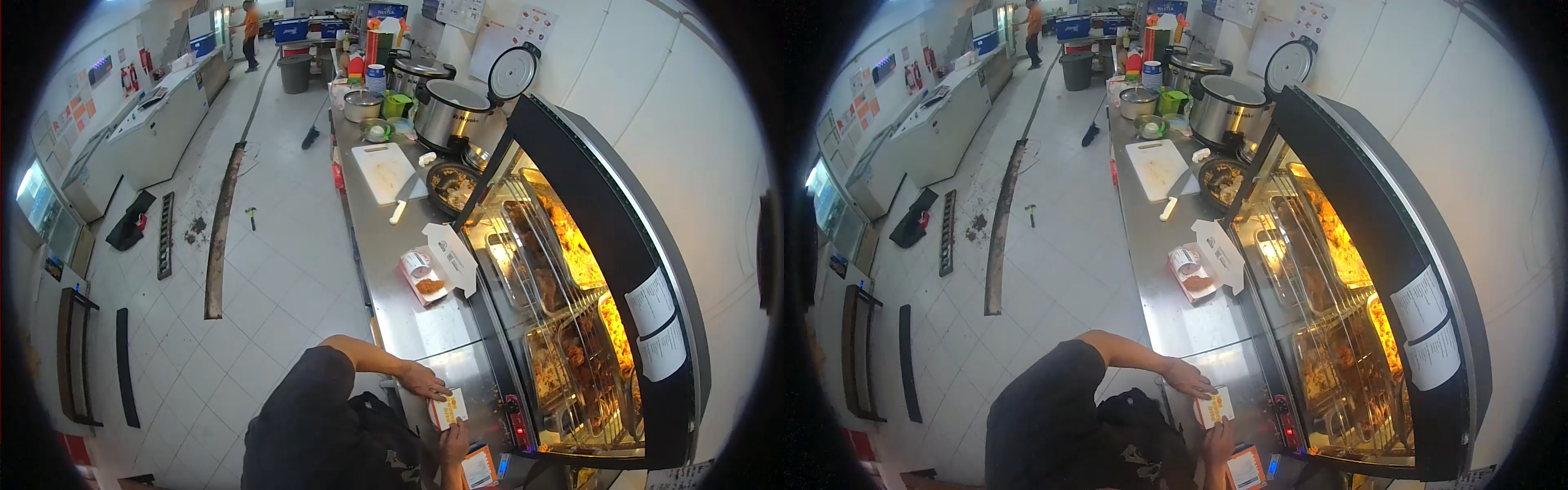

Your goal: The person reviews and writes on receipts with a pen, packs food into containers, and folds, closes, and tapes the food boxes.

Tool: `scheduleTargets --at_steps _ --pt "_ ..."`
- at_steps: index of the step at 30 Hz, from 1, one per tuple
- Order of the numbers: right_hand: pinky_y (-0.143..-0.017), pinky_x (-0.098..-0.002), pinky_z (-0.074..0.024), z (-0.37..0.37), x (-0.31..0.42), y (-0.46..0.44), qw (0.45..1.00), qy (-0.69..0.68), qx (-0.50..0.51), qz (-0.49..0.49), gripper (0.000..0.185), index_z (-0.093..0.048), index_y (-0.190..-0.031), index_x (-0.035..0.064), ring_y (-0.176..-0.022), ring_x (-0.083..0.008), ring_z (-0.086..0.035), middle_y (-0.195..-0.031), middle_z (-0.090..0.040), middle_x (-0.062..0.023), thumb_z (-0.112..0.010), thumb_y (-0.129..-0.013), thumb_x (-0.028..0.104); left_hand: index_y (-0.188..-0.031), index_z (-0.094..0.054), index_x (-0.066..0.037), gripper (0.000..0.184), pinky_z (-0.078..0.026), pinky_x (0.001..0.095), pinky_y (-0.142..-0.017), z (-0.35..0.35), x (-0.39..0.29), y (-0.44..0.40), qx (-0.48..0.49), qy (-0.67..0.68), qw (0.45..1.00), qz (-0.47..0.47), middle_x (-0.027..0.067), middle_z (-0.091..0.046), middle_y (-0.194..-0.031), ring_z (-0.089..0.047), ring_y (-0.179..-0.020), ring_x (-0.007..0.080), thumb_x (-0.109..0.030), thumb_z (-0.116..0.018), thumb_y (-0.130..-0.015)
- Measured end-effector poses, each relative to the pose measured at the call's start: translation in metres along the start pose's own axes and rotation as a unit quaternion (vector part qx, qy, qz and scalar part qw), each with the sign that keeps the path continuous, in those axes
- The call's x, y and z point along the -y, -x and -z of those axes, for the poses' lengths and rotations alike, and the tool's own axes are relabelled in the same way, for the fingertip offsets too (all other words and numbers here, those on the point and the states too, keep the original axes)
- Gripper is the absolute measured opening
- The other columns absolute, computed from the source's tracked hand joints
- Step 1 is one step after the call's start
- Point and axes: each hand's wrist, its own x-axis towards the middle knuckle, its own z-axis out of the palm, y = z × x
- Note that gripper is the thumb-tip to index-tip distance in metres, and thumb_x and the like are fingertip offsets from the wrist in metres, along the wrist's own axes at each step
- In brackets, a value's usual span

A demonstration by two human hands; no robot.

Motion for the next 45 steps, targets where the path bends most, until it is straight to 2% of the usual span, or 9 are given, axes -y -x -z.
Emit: scheduleTargets --at_steps 14,17,21,24,32,34,37,38,45 --pt "-0.091 -0.0464 -0.0554 -0.012 -0.01 0.011 1.0 -0.004 -0.015 -0.016 0.031 -0.061 -0.11 0.0009 -0.11 -0.041 -0.065 -0.126 -0.065 -0.0224 -0.066 -0.079 0.003 -0.12 -0.053 -0.002 0.045 -0.058 0.0394 -0.08 -0.042 -0.004 -0.02 -0.085 0.004 0.993 0.082 0.0153 -0.051 -0.118 -0.058 -0.112 0.0306 -0.027 -0.068 -0.086" --pt "-0.09 -0.0481 -0.0559 -0.004 -0.006 0.015 1.0 -0.005 0.012 -0.017 0.026 -0.061 -0.112 0.0008 -0.112 -0.0416 -0.065 -0.127 -0.064 -0.0231 -0.061 -0.086 0.005 -0.12 -0.054 -0.001 0.038 -0.057 0.0416 -0.083 -0.021 -0.01 -0.015 -0.093 0.082 0.989 0.074 0.0163 -0.053 -0.117 -0.058 -0.114 0.0318 -0.027 -0.062 -0.094" --pt "-0.089 -0.0477 -0.0561 -0.006 -0.008 0.015 1.0 0.009 0.011 0.002 0.028 -0.061 -0.113 0.0014 -0.106 -0.0411 -0.066 -0.128 -0.063 -0.0227 -0.062 -0.086 0.008 -0.126 -0.053 0.001 0.035 -0.051 0.0446 -0.096 -0.034 -0.017 -0.01 -0.062 0.315 0.917 0.235 0.0188 -0.057 -0.123 -0.056 -0.12 0.0343 -0.028 -0.045 -0.107" --pt "-0.091 -0.0463 -0.0555 0.003 0.002 0.002 1.0 -0.01 0.018 -0.022 0.032 -0.061 -0.115 0.0011 -0.105 -0.041 -0.065 -0.13 -0.063 -0.0225 -0.065 -0.083 0.004 -0.122 -0.055 0.002 0.036 -0.049 0.0387 -0.105 -0.068 -0.011 -0.003 -0.115 0.002 0.989 0.091 0.0226 -0.051 -0.135 -0.052 -0.13 0.0362 -0.017 -0.053 -0.092" --pt "-0.089 -0.0431 -0.0562 0.022 0.033 -0.003 0.984 -0.08 -0.028 -0.159 0.029 -0.06 -0.114 0.0007 -0.114 -0.0357 -0.062 -0.128 -0.061 -0.0204 -0.064 -0.085 0.002 -0.141 -0.049 -0.004 0.054 -0.039 0.049 -0.115 -0.054 -0.046 -0.024 -0.127 0.115 0.966 0.191 0.0246 -0.043 -0.147 -0.043 -0.138 0.0424 -0.021 -0.063 -0.091" --pt "-0.082 -0.0403 -0.0578 0.015 0.048 0.0 0.951 -0.134 -0.11 -0.255 0.026 -0.06 -0.115 0.0006 -0.107 -0.031 -0.065 -0.119 -0.065 -0.0171 -0.064 -0.089 0.004 -0.146 -0.047 -0.009 0.064 -0.039 0.0503 -0.115 -0.063 -0.057 -0.026 -0.131 0.141 0.954 0.229 0.0248 -0.041 -0.148 -0.042 -0.138 0.0438 -0.022 -0.067 -0.087" --pt "-0.071 -0.0354 -0.0579 0.009 0.072 0.002 0.654 -0.438 -0.097 -0.609 0.021 -0.062 -0.11 0.0016 -0.094 -0.0212 -0.066 -0.103 -0.066 -0.0096 -0.067 -0.096 0.017 -0.151 -0.043 -0.014 0.075 -0.039 0.0495 -0.116 -0.071 -0.066 -0.032 -0.144 0.128 0.942 0.276 0.0252 -0.04 -0.149 -0.042 -0.137 0.0439 -0.022 -0.069 -0.081" --pt "-0.065 -0.0334 -0.0573 0.012 0.073 -0.003 0.611 -0.454 -0.069 -0.644 0.027 -0.064 -0.101 0.0042 -0.085 -0.015 -0.064 -0.094 -0.065 -0.0053 -0.068 -0.099 0.031 -0.151 -0.044 -0.014 0.075 -0.039 0.0489 -0.116 -0.07 -0.07 -0.034 -0.159 0.155 0.93 0.291 0.0242 -0.041 -0.15 -0.043 -0.137 0.0429 -0.021 -0.067 -0.08" --pt "-0.07 -0.0378 -0.0588 0.014 0.076 -0.026 0.557 -0.4 -0.043 -0.727 0.035 -0.065 -0.104 0.0048 -0.092 -0.0179 -0.064 -0.098 -0.066 -0.0065 -0.07 -0.096 0.038 -0.147 -0.05 -0.014 0.064 -0.042 0.0473 -0.113 -0.083 -0.079 -0.037 -0.212 0.149 0.906 0.335 0.0192 -0.045 -0.149 -0.045 -0.137 0.0392 -0.02 -0.062 -0.085"
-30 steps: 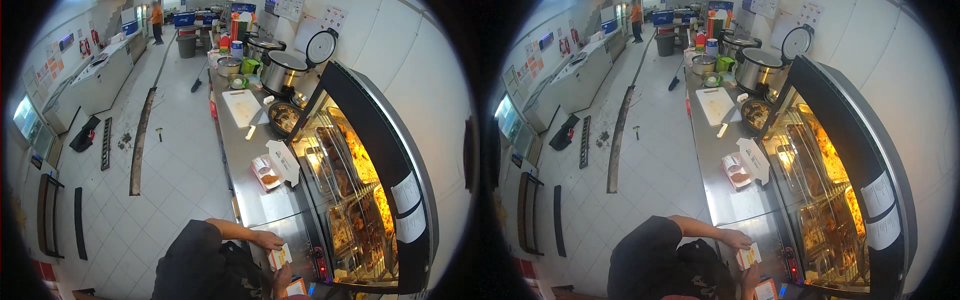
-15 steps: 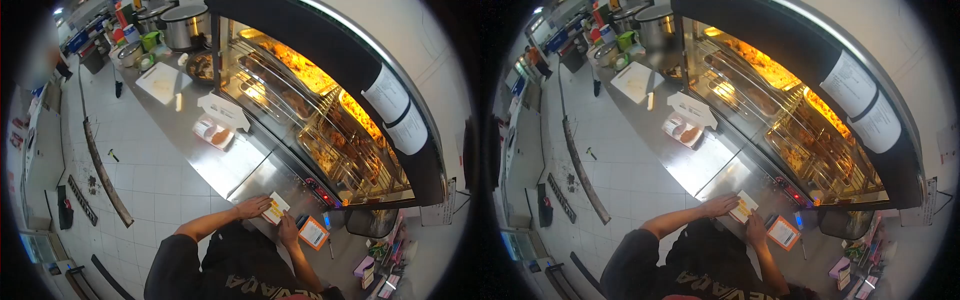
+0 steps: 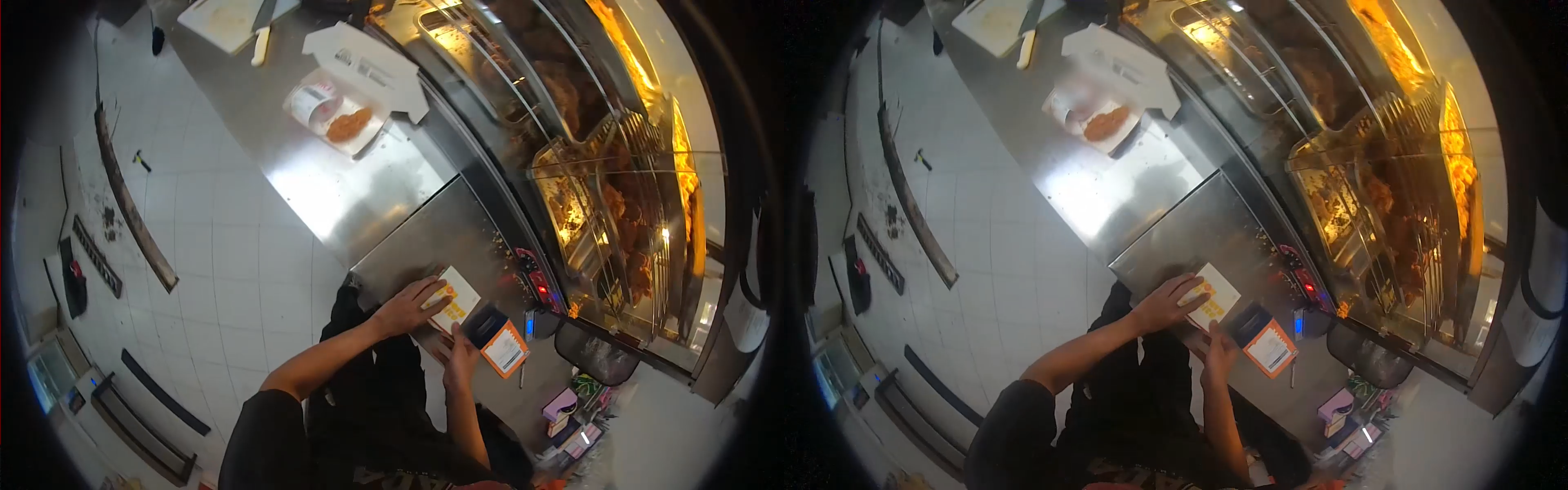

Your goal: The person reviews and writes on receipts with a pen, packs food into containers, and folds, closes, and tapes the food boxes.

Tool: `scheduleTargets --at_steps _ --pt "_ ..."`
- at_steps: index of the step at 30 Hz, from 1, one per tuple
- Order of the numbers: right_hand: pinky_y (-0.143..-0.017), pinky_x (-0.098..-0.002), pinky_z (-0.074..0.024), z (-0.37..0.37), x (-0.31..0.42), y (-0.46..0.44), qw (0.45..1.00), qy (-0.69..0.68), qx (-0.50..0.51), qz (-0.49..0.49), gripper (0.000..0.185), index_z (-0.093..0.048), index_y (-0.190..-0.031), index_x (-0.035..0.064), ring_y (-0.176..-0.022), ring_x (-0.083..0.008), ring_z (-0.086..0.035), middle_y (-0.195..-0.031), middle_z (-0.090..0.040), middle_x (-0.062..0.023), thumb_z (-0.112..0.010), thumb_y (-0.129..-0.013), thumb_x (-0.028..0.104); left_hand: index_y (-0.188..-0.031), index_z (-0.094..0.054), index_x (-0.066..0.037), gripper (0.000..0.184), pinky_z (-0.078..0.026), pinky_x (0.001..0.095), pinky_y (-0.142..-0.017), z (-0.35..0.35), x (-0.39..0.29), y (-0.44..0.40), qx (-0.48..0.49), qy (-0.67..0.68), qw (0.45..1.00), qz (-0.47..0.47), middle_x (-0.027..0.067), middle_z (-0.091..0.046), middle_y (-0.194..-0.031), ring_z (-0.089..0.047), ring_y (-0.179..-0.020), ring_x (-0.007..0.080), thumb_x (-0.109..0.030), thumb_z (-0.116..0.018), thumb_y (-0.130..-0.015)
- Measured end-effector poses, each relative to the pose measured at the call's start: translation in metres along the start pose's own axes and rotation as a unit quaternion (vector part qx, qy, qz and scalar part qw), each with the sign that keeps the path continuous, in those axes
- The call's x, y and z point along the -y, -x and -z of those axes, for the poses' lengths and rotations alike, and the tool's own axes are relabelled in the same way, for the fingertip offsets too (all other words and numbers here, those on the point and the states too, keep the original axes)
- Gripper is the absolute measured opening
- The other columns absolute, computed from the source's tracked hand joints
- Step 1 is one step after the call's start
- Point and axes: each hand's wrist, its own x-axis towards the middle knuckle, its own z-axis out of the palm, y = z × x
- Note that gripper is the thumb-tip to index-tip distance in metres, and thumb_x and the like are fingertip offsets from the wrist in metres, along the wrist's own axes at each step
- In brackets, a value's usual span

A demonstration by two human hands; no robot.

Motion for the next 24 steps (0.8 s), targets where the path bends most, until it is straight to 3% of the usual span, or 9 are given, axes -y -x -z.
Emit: scheduleTargets --at_steps 1,4,10,13,16,20,24 --pt "-0.077 -0.0407 -0.0587 -0.006 0.019 0.012 1.0 0.008 0.013 -0.018 0.037 -0.064 -0.108 0.0052 -0.094 -0.0188 -0.063 -0.1 -0.066 -0.0056 -0.073 -0.094 0.038 -0.144 -0.053 -0.014 0.059 -0.043 0.0458 -0.113 -0.001 0.0 -0.001 -0.008 -0.009 1.0 -0.002 0.0189 -0.046 -0.148 -0.045 -0.138 0.038 -0.019 -0.06 -0.086" --pt "-0.082 -0.0413 -0.0568 -0.009 0.019 0.01 0.998 -0.026 0.007 -0.055 0.035 -0.065 -0.112 0.0062 -0.096 -0.0185 -0.062 -0.104 -0.066 -0.0052 -0.074 -0.094 0.035 -0.141 -0.056 -0.014 0.055 -0.043 0.0436 -0.113 -0.004 0.002 0.0 -0.035 0.015 0.999 0.002 0.0177 -0.047 -0.148 -0.045 -0.138 0.0371 -0.019 -0.06 -0.086" --pt "-0.086 -0.0336 -0.0528 -0.011 0.001 0.006 0.998 -0.051 0.016 0.021 0.031 -0.067 -0.116 0.0091 -0.095 -0.0116 -0.062 -0.104 -0.067 -0.0007 -0.076 -0.093 0.028 -0.138 -0.058 -0.015 0.053 -0.044 0.0421 -0.113 0.004 0.001 0.003 -0.043 -0.006 0.999 0.01 0.016 -0.048 -0.147 -0.045 -0.138 0.0363 -0.02 -0.061 -0.085" --pt "-0.091 -0.0318 -0.0502 -0.01 -0.001 0.004 0.996 -0.084 0.019 0.01 0.03 -0.068 -0.111 0.0034 -0.098 -0.0131 -0.06 -0.104 -0.065 -0.0033 -0.076 -0.093 0.026 -0.137 -0.059 -0.016 0.053 -0.044 0.0427 -0.112 0.001 -0.001 0.004 -0.046 -0.006 0.999 0.006 0.0161 -0.048 -0.146 -0.043 -0.139 0.0362 -0.021 -0.063 -0.084" --pt "-0.09 -0.0325 -0.0504 -0.003 -0.01 -0.005 0.992 -0.118 0.036 0.007 0.033 -0.068 -0.115 0.0021 -0.098 -0.0133 -0.061 -0.106 -0.066 -0.004 -0.076 -0.093 0.025 -0.137 -0.059 -0.017 0.056 -0.043 0.0427 -0.113 -0.002 -0.003 0.004 -0.056 -0.019 0.998 0.006 0.0159 -0.048 -0.145 -0.042 -0.14 0.0362 -0.022 -0.066 -0.082" --pt "-0.093 -0.0341 -0.0481 0.002 -0.021 -0.02 0.993 -0.106 0.04 0.014 0.035 -0.067 -0.122 0.0023 -0.108 -0.0143 -0.062 -0.115 -0.068 -0.0046 -0.073 -0.094 0.024 -0.134 -0.061 -0.014 0.056 -0.043 0.0426 -0.113 -0.001 -0.008 0.004 -0.062 0.014 0.998 0.016 0.0159 -0.049 -0.143 -0.043 -0.138 0.0374 -0.021 -0.068 -0.079" --pt "-0.089 -0.032 -0.0453 0.002 -0.025 -0.02 0.986 -0.13 0.087 0.055 0.045 -0.065 -0.128 0.0037 -0.112 -0.0157 -0.063 -0.121 -0.068 -0.0032 -0.074 -0.093 0.032 -0.131 -0.063 -0.012 0.055 -0.044 0.0442 -0.112 -0.01 -0.005 0.004 -0.097 -0.012 0.995 -0.009 0.0173 -0.049 -0.143 -0.044 -0.136 0.039 -0.02 -0.069 -0.077"
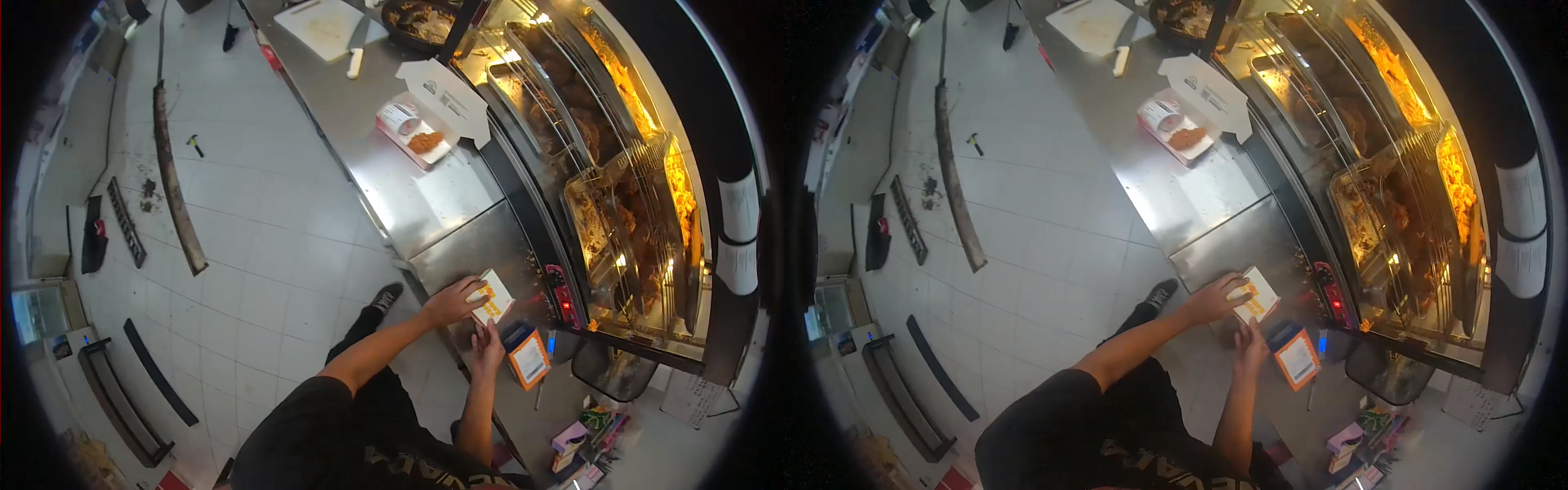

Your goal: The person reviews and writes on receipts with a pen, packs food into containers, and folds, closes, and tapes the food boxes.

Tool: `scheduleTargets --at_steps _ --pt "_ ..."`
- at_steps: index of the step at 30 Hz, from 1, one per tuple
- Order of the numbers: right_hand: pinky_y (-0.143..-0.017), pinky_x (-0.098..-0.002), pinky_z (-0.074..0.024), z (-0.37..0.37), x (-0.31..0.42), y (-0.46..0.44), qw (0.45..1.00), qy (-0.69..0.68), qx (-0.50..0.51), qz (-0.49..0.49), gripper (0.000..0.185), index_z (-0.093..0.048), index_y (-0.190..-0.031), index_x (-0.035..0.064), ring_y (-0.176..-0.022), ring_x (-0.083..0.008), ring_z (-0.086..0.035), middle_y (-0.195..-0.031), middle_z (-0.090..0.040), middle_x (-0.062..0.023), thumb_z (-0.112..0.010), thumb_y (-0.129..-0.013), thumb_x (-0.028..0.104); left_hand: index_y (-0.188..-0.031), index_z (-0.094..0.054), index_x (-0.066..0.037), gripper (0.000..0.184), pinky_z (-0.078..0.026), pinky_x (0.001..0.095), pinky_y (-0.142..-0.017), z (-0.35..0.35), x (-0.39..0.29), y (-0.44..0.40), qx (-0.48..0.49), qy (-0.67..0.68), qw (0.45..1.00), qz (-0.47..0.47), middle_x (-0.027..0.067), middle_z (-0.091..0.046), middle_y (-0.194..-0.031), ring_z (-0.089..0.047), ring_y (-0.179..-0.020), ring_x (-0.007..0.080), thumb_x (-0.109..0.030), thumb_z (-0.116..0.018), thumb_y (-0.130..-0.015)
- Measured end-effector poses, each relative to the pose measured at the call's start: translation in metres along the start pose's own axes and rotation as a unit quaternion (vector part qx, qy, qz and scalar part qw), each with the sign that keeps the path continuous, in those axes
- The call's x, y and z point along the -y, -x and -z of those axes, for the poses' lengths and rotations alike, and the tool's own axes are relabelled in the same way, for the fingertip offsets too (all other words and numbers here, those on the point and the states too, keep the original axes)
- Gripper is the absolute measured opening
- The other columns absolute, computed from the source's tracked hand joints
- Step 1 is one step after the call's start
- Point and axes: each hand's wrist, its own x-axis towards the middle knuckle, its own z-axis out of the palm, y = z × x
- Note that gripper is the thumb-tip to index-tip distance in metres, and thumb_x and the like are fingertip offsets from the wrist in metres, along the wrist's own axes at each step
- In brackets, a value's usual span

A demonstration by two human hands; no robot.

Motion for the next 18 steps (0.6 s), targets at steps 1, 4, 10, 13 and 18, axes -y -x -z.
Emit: scheduleTargets --at_steps 1,4,10,13,18 --pt "-0.087 -0.0328 -0.0466 0.001 0.0 -0.001 1.0 -0.005 -0.001 -0.011 0.049 -0.065 -0.126 0.0033 -0.109 -0.0169 -0.063 -0.117 -0.068 -0.0041 -0.077 -0.09 0.034 -0.132 -0.063 -0.012 0.059 -0.044 0.0449 -0.111 0.001 -0.001 0.0 0.006 0.014 1.0 0.001 0.0182 -0.048 -0.143 -0.044 -0.136 0.0399 -0.017 -0.072 -0.074" --pt "-0.083 -0.0348 -0.0485 0.002 0.0 -0.008 0.999 0.025 -0.019 -0.027 0.053 -0.065 -0.125 0.0024 -0.104 -0.0174 -0.063 -0.111 -0.067 -0.0046 -0.08 -0.087 0.036 -0.133 -0.06 -0.011 0.058 -0.041 0.0432 -0.115 0.003 -0.002 0.001 0.025 -0.009 1.0 -0.011 0.0184 -0.048 -0.143 -0.042 -0.137 0.0381 -0.025 -0.073 -0.078" --pt "-0.068 -0.0273 -0.0479 0.003 -0.007 -0.021 0.986 0.096 -0.085 0.106 0.035 -0.071 -0.092 0.0038 -0.074 -0.0103 -0.056 -0.092 -0.065 -0.0006 -0.083 -0.084 0.036 -0.142 -0.055 -0.014 0.073 -0.043 0.0453 -0.113 0.005 -0.006 0.002 0.054 -0.003 0.998 -0.009 0.0212 -0.045 -0.145 -0.041 -0.137 0.0415 -0.012 -0.078 -0.073" --pt "-0.069 -0.0258 -0.0463 0.012 -0.022 -0.041 0.97 0.103 -0.057 0.212 0.03 -0.072 -0.085 0.0036 -0.072 -0.0091 -0.056 -0.086 -0.065 0.002 -0.083 -0.086 0.031 -0.142 -0.055 -0.014 0.072 -0.042 0.0468 -0.113 0.003 -0.008 0.005 0.066 -0.02 0.998 0.004 0.0225 -0.044 -0.146 -0.041 -0.137 0.0431 -0.014 -0.078 -0.073" --pt "-0.075 -0.0229 -0.0471 0.026 -0.033 -0.058 0.962 0.112 -0.043 0.244 0.022 -0.074 -0.091 0.0052 -0.081 -0.0072 -0.061 -0.089 -0.068 0.0035 -0.081 -0.088 0.026 -0.14 -0.056 -0.012 0.069 -0.039 0.0501 -0.114 0.001 -0.007 0.006 0.03 -0.032 0.999 -0.01 0.0227 -0.045 -0.144 -0.041 -0.135 0.044 -0.022 -0.079 -0.075"
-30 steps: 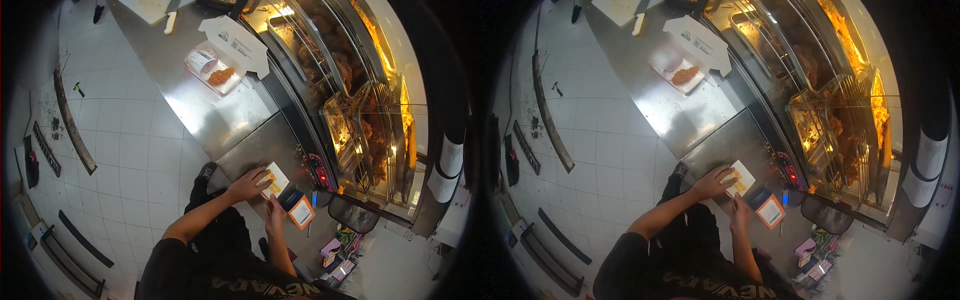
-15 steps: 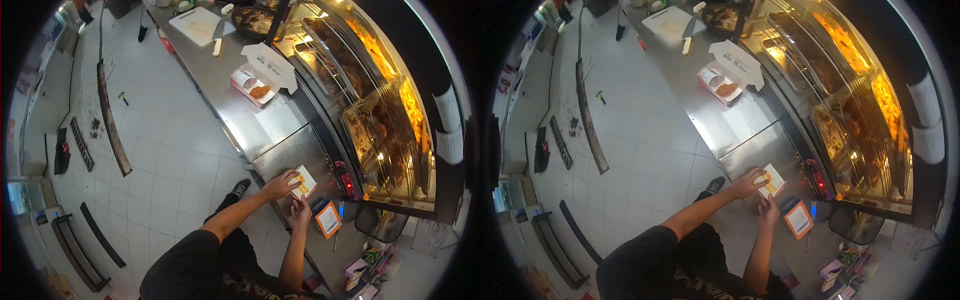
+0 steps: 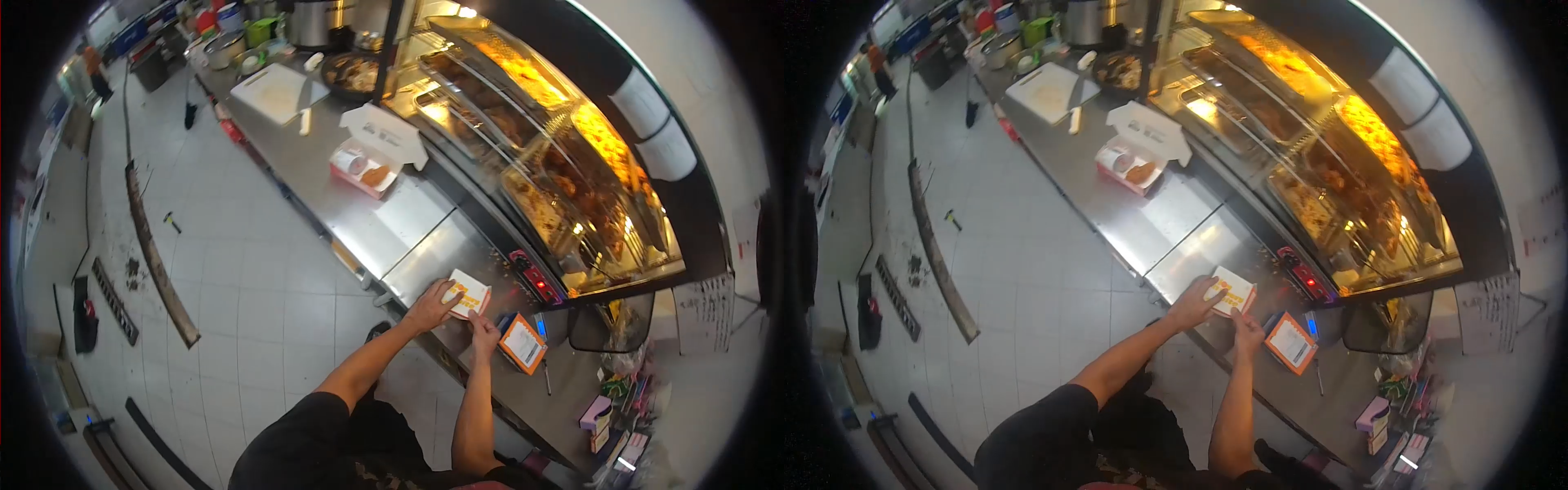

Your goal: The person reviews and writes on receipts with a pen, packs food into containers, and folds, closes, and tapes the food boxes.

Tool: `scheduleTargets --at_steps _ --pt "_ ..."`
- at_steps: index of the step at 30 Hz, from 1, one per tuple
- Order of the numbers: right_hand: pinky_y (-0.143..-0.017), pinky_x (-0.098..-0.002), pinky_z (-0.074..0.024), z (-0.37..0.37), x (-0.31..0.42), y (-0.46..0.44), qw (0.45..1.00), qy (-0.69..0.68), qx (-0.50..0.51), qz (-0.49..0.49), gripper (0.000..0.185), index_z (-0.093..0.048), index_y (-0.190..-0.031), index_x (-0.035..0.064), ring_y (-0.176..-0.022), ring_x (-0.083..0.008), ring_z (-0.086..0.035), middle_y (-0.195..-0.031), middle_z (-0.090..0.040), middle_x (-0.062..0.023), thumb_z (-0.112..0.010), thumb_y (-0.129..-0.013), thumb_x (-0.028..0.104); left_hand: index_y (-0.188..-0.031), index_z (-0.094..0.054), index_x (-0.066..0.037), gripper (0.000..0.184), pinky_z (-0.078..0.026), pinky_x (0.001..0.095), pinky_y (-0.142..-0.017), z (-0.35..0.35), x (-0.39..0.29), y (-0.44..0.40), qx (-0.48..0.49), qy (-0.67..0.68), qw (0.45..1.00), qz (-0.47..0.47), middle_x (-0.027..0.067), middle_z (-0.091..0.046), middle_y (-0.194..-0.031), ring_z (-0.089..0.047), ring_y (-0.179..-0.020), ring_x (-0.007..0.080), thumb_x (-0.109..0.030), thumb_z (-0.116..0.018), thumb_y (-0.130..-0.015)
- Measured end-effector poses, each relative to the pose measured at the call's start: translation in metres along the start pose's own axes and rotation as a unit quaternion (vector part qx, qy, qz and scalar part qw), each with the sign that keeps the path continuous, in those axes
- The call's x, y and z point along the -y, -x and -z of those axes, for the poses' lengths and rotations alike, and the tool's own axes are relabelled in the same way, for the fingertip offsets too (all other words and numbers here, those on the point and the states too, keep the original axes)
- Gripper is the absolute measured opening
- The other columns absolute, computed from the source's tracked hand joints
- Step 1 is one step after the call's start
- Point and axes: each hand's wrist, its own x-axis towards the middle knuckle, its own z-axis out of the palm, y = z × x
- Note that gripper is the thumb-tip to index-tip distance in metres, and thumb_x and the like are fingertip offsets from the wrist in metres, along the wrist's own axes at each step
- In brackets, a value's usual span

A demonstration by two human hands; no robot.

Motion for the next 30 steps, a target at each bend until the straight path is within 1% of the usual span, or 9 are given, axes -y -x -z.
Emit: scheduleTargets --at_steps 2,8,15,17,18,19,21,24,30 --pt "-0.077 -0.0224 -0.048 -0.004 0.018 0.012 0.989 -0.094 0.056 -0.096 0.023 -0.075 -0.095 0.0057 -0.086 -0.0069 -0.063 -0.092 -0.07 0.0027 -0.081 -0.088 0.027 -0.139 -0.055 -0.011 0.066 -0.037 0.0483 -0.116 0.002 0.001 -0.001 0.0 -0.01 1.0 -0.015 0.0216 -0.045 -0.145 -0.04 -0.138 0.041 -0.026 -0.076 -0.078" --pt "-0.08 -0.0221 -0.0492 -0.003 0.027 0.017 0.979 -0.133 0.065 -0.143 0.024 -0.074 -0.099 0.0077 -0.091 -0.0071 -0.063 -0.096 -0.071 0.0021 -0.08 -0.088 0.027 -0.132 -0.061 -0.009 0.058 -0.042 0.0492 -0.111 0.003 -0.002 -0.008 -0.02 0.009 1.0 -0.02 0.0232 -0.047 -0.142 -0.045 -0.132 0.0431 -0.021 -0.076 -0.077" --pt "-0.081 -0.0301 -0.0535 -0.008 0.009 -0.004 0.975 -0.05 0.122 -0.177 0.034 -0.075 -0.105 0.0099 -0.095 -0.0119 -0.065 -0.101 -0.072 -0.0024 -0.08 -0.085 0.036 -0.13 -0.061 -0.007 0.066 -0.046 0.0515 -0.104 0.003 -0.004 -0.013 -0.042 0.012 0.998 -0.036 0.0275 -0.051 -0.137 -0.052 -0.124 0.0471 -0.015 -0.083 -0.068" --pt "-0.079 -0.0318 -0.0546 -0.002 0.009 -0.004 0.977 -0.019 0.138 -0.164 0.036 -0.076 -0.104 0.0075 -0.097 -0.0143 -0.068 -0.098 -0.073 -0.0066 -0.079 -0.086 0.038 -0.136 -0.055 -0.009 0.069 -0.048 0.0556 -0.098 0.007 -0.013 -0.019 -0.049 0.025 0.998 -0.043 0.0296 -0.053 -0.131 -0.053 -0.12 0.0488 -0.014 -0.082 -0.073" --pt "-0.072 -0.0307 -0.0555 -0.015 -0.014 -0.029 0.968 0.086 0.141 -0.187 0.038 -0.078 -0.096 0.0062 -0.084 -0.0152 -0.069 -0.088 -0.073 -0.009 -0.081 -0.082 0.041 -0.135 -0.055 -0.009 0.062 -0.048 0.0572 -0.096 -0.01 0.005 -0.013 -0.051 0.009 0.996 -0.076 0.029 -0.054 -0.128 -0.053 -0.118 0.0493 -0.015 -0.081 -0.08" --pt "-0.061 -0.0304 -0.0551 -0.006 0.006 -0.013 0.989 0.063 0.099 -0.085 0.038 -0.078 -0.087 0.0055 -0.07 -0.0148 -0.067 -0.079 -0.071 -0.0091 -0.082 -0.079 0.043 -0.137 -0.054 -0.009 0.058 -0.047 0.0577 -0.099 0.0 -0.016 -0.025 -0.026 0.063 0.996 -0.061 0.0288 -0.054 -0.131 -0.052 -0.121 0.0494 -0.018 -0.078 -0.085" --pt "-0.05 -0.0331 -0.051 -0.015 0.021 -0.01 0.988 0.069 0.081 -0.11 0.049 -0.076 -0.077 0.0032 -0.054 -0.0182 -0.063 -0.067 -0.067 -0.0063 -0.082 -0.07 0.051 -0.134 -0.052 -0.003 0.06 -0.042 0.0566 -0.102 0.002 -0.012 -0.017 -0.029 0.007 0.997 -0.074 0.0269 -0.055 -0.132 -0.049 -0.123 0.0477 -0.019 -0.08 -0.082" --pt "-0.053 -0.0358 -0.0512 -0.017 0.043 0.007 0.988 0.114 0.059 -0.083 0.045 -0.076 -0.08 0.0022 -0.057 -0.0189 -0.065 -0.066 -0.067 -0.0104 -0.083 -0.066 0.044 -0.148 -0.043 -0.008 0.068 -0.041 0.0575 -0.107 -0.006 0.009 0.001 -0.01 -0.064 0.992 -0.105 0.033 -0.038 -0.148 -0.043 -0.133 0.0518 -0.017 -0.072 -0.088" --pt "-0.059 -0.0378 -0.0524 -0.028 0.039 0.018 0.999 0.021 -0.023 -0.042 0.038 -0.075 -0.08 0.0002 -0.063 -0.0207 -0.068 -0.067 -0.069 -0.0131 -0.081 -0.066 0.035 -0.15 -0.04 -0.01 0.064 -0.044 0.0579 -0.104 -0.01 0.013 -0.002 -0.026 -0.077 0.987 -0.141 0.0329 -0.039 -0.148 -0.045 -0.132 0.0513 -0.031 -0.069 -0.096"
